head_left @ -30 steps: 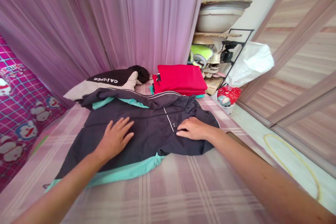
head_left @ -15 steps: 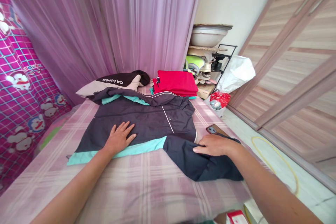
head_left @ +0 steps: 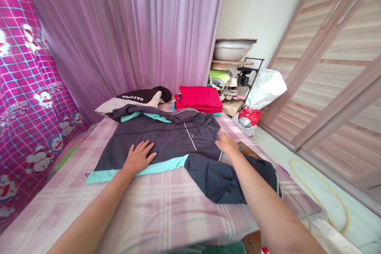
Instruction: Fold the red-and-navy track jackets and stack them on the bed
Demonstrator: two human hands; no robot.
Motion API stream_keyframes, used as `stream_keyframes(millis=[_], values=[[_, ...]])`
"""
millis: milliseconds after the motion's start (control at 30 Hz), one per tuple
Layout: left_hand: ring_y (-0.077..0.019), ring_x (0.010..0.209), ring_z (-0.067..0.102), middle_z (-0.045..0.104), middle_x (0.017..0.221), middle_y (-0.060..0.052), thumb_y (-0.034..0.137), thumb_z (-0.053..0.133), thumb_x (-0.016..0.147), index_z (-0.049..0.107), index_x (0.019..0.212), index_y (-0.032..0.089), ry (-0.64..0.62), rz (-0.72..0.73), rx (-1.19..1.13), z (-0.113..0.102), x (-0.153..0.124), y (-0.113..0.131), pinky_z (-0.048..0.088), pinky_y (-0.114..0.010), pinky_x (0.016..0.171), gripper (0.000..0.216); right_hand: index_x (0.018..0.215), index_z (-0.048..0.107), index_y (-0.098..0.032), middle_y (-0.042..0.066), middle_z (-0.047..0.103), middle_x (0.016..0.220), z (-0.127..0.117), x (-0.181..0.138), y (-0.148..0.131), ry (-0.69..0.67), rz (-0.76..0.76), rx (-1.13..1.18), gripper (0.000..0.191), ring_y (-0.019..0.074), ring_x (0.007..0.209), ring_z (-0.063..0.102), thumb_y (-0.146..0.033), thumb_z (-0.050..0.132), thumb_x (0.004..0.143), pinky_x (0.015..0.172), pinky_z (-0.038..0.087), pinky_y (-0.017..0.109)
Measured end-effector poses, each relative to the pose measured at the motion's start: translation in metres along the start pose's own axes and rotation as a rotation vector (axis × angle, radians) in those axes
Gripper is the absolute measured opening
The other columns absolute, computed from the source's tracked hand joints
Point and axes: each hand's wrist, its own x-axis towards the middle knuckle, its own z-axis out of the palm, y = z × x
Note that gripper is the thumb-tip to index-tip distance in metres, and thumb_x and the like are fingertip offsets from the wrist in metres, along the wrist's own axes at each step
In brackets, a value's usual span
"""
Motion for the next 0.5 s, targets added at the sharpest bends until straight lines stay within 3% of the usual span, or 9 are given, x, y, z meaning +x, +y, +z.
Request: stream_keyframes(millis=[133,233,300,367,433,500], values=[[-0.0295,0.147,0.035,0.043,0.157,-0.008,0.054,0.038,0.097,0.049,0.147,0.030,0.021,-0.003,-0.015,0.003,0.000,-0.001,0.023,-0.060,0.118,0.057,0.142,0.050,-0.027,0.012,0.071,0.117,0.011,-0.006,0.015,0.069,0.103,-0.029,0.048,0.0265,0.111,0.067,-0.030,0.041,0.095,0.090,0.050,0.039],[-0.0298,0.146,0.037,0.044,0.156,-0.009,0.054,0.038,0.097,0.050,0.146,0.030,0.031,0.006,-0.022,0.004,0.000,-0.001,0.023,-0.061,0.118,0.056,0.140,0.052,-0.025,0.014,0.071,0.117,0.004,-0.009,0.011,0.100,0.070,-0.060,0.046,0.0267,0.109,0.067,-0.027,0.039,0.096,0.090,0.050,0.039],[-0.0299,0.146,0.037,0.044,0.157,-0.009,0.052,0.038,0.097,0.050,0.146,0.029,0.028,0.005,-0.019,0.004,0.000,-0.001,0.023,-0.061,0.118,0.056,0.138,0.054,-0.022,0.015,0.069,0.123,-0.002,-0.010,-0.003,0.185,-0.051,-0.046,0.045,0.0264,0.112,0.066,-0.027,0.035,0.098,0.093,0.049,0.038],[-0.0300,0.146,0.036,0.044,0.157,-0.010,0.051,0.039,0.097,0.050,0.146,0.028,0.028,0.000,-0.015,0.003,0.000,0.000,0.023,-0.061,0.118,0.055,0.139,0.054,-0.017,0.016,0.063,0.135,-0.002,-0.010,-0.022,0.228,-0.275,-0.021,0.047,0.0251,0.122,0.060,-0.029,0.032,0.100,0.102,0.044,0.036],[-0.0299,0.146,0.037,0.044,0.157,-0.009,0.051,0.040,0.097,0.051,0.146,0.029,0.030,-0.002,-0.018,0.003,-0.001,0.000,0.023,-0.061,0.118,0.055,0.146,0.048,-0.015,0.015,0.049,0.152,0.006,-0.008,-0.038,0.132,-0.535,-0.034,0.052,0.0232,0.138,0.046,-0.036,0.032,0.101,0.113,0.034,0.034],[-0.0296,0.146,0.037,0.045,0.156,-0.009,0.052,0.040,0.096,0.050,0.146,0.030,0.027,-0.002,-0.024,0.003,-0.001,-0.001,0.023,-0.061,0.118,0.055,0.154,0.038,-0.015,0.012,0.032,0.163,0.017,-0.004,-0.047,-0.041,-0.656,-0.081,0.060,0.0221,0.149,0.029,-0.044,0.031,0.102,0.121,0.022,0.037]])
